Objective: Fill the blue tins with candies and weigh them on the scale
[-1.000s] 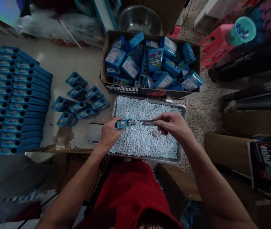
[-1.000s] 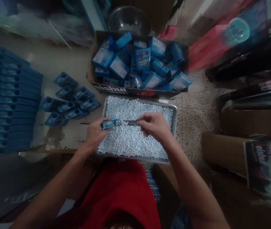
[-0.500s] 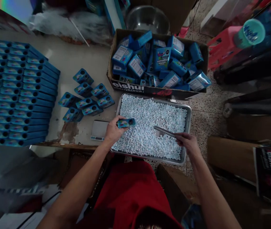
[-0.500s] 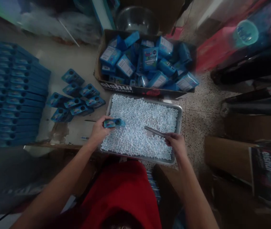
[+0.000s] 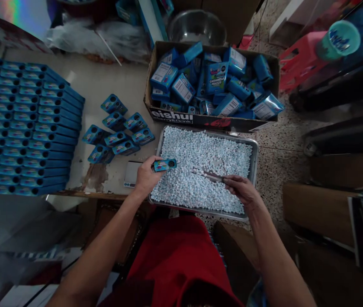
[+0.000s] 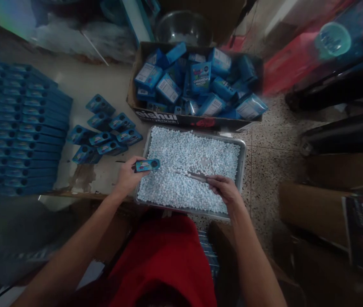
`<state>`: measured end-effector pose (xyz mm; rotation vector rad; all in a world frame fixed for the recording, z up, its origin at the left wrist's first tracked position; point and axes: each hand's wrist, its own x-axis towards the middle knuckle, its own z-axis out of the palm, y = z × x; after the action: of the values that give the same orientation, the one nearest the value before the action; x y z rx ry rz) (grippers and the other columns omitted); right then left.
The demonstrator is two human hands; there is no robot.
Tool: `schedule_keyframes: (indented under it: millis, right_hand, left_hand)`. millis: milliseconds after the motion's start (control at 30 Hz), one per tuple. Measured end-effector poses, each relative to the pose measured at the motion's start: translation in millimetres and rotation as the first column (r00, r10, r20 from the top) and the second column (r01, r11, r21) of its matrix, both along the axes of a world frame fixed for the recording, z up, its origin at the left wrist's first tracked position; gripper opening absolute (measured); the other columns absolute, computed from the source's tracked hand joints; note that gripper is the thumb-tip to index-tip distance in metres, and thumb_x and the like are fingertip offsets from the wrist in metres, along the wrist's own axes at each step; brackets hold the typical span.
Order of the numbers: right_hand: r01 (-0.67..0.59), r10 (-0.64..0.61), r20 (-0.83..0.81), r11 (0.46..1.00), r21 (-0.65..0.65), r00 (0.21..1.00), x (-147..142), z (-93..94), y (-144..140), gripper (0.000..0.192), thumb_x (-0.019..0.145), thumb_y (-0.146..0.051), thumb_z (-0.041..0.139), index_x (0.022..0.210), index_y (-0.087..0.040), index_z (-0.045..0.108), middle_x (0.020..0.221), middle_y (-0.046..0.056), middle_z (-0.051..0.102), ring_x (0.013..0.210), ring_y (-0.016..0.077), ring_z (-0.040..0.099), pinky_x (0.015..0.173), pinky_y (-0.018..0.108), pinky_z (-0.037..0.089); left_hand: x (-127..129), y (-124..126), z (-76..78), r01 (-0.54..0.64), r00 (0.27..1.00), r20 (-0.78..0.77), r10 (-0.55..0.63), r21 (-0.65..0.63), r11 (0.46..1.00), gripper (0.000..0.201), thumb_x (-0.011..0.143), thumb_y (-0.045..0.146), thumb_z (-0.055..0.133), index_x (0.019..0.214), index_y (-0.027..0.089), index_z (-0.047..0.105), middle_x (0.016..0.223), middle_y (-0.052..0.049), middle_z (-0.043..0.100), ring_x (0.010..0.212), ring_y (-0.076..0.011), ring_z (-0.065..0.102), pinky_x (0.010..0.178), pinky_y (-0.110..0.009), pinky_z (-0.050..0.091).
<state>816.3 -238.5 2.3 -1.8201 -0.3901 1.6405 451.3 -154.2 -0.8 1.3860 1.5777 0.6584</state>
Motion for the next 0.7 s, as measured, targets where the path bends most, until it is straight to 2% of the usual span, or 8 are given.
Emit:
schedule_keyframes:
  millis: [167,300,333,400,467,533,600,700]
  right_hand:
    - [-0.167,0.173,-0.034,0.977,0.136,0.984,-34,32.4,36,0.039,0.064,-0.039,0.091,0.09,-0.013,0.08,0.06,0.002,0.067,0.046,0.0066,0.05,0.043,0.019,0.034]
    - [-0.37,0.306,0.265,0.897,0.242,0.915,-83,69.5,56,0.023,0.077,-0.033,0.075,0.091,-0.015,0.08,0.057,0.001,0.066,0.046,0.0109,0.052,0.046,0.024,0.038]
    - [-0.464,0.335,0.418,0.846,0.26,0.845,-99,80.9,57,0.019,0.08,-0.029,0.07,0.091,-0.017,0.08,0.058,0.001,0.066,0.048,0.012,0.054,0.049,0.025,0.039]
    - [-0.683,0.354,0.708,0.689,0.245,0.611,-131,104.4,55,0.019,0.084,-0.021,0.062,0.091,-0.018,0.08,0.064,0.002,0.07,0.055,0.0141,0.059,0.057,0.027,0.041]
    - [-0.831,0.331,0.855,0.525,0.185,0.399,-157,126.3,52,0.021,0.086,-0.016,0.059,0.09,-0.019,0.079,0.072,0.005,0.074,0.061,0.0159,0.063,0.062,0.028,0.041]
    - [-0.873,0.324,0.876,0.449,0.191,0.358,-168,143.1,53,0.02,0.088,-0.016,0.058,0.09,-0.019,0.078,0.073,0.005,0.075,0.062,0.0159,0.064,0.061,0.027,0.041]
    - [-0.832,0.349,0.817,0.49,0.259,0.459,-161,149.7,58,0.019,0.087,-0.018,0.06,0.09,-0.02,0.079,0.067,0.002,0.071,0.057,0.014,0.062,0.058,0.025,0.04]
    - [-0.655,0.391,0.602,0.688,0.311,0.696,-120,131.6,67,0.019,0.087,-0.027,0.065,0.096,-0.019,0.08,0.061,-0.001,0.066,0.049,0.0123,0.056,0.051,0.024,0.04]
  left_hand:
    - [7,-4,6.2,0.078,0.992,-0.1,-0.072,0.063,0.995,0.035,0.07,0.017,0.077,0.104,0.021,0.071,0.103,-0.004,0.075,0.097,-0.0247,0.069,0.09,-0.034,0.052]
    - [1,-9,12.4,0.099,0.986,-0.146,-0.084,0.096,0.99,0.033,0.073,0.018,0.074,0.105,0.021,0.071,0.105,-0.005,0.074,0.098,-0.0254,0.068,0.094,-0.036,0.052]
    - [-1,-11,13.3,0.093,0.986,-0.15,-0.078,0.101,0.991,0.033,0.073,0.018,0.074,0.106,0.021,0.07,0.105,-0.006,0.073,0.099,-0.0254,0.068,0.094,-0.036,0.052]
    - [-4,-17,13.1,0.062,0.987,-0.153,-0.046,0.106,0.992,0.033,0.074,0.019,0.074,0.106,0.021,0.07,0.104,-0.005,0.073,0.098,-0.0249,0.068,0.093,-0.035,0.053]
    - [-8,-24,9.8,0.005,0.991,-0.137,0.009,0.107,0.994,0.032,0.073,0.019,0.074,0.105,0.022,0.069,0.102,-0.005,0.073,0.096,-0.0238,0.068,0.091,-0.034,0.053]
    - [-14,-30,4.1,-0.077,0.992,-0.094,0.086,0.104,0.992,0.031,0.074,0.019,0.073,0.104,0.022,0.068,0.099,-0.004,0.072,0.093,-0.0223,0.068,0.088,-0.033,0.054]
    - [-20,-34,-2.0,-0.16,0.986,-0.041,0.164,0.097,0.982,0.032,0.073,0.021,0.073,0.104,0.022,0.067,0.098,-0.003,0.072,0.091,-0.0209,0.068,0.086,-0.032,0.054]
    - [-34,-38,-6.5,-0.256,0.966,-0.015,0.258,0.094,0.962,0.034,0.072,0.025,0.075,0.105,0.022,0.067,0.098,-0.002,0.072,0.09,-0.0198,0.068,0.086,-0.031,0.054]
